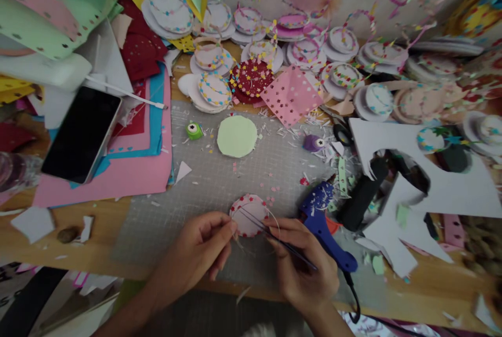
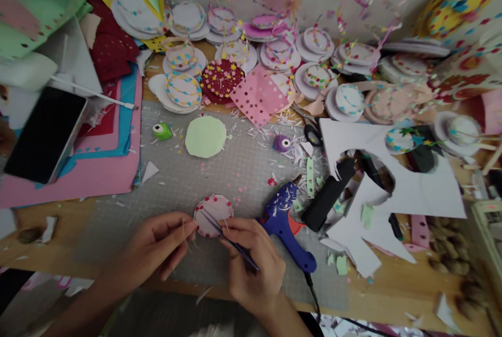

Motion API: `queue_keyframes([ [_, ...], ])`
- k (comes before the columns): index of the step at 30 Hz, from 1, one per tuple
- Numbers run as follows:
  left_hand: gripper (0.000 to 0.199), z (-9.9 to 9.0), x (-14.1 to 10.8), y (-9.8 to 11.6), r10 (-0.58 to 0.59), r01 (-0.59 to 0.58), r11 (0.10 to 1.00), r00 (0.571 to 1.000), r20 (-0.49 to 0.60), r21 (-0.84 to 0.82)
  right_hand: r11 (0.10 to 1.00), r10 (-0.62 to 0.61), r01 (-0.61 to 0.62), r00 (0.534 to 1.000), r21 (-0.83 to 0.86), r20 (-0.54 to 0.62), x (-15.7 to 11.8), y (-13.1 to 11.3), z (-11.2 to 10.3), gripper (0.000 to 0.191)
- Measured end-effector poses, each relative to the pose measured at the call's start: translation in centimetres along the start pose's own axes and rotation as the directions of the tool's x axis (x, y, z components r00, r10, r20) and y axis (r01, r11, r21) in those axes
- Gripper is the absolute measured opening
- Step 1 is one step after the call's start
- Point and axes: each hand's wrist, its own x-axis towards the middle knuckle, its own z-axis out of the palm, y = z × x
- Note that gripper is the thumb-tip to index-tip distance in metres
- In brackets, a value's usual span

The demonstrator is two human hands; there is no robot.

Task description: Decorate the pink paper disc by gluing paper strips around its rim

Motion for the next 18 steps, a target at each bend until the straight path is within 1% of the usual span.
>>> queue_keyframes([
  [3,0.033,-0.03,-0.05,-0.03,0.014,-0.014,1.000,1.000,0.012,0.008,1.000,0.012,-0.012,1.000,-0.003,-0.005,-0.17,0.12,0.09,0.034],
  [8,0.032,0.03,0.00,-0.10,0.032,-0.032,0.999,0.999,0.005,0.019,1.000,-0.013,0.013,1.000,-0.003,0.000,-0.03,0.08,0.13,0.035],
  [18,0.032,0.09,0.00,-0.05,0.025,-0.024,0.999,1.000,-0.005,0.024,1.000,-0.011,0.011,1.000,-0.011,0.001,0.04,0.04,0.16,0.035],
])
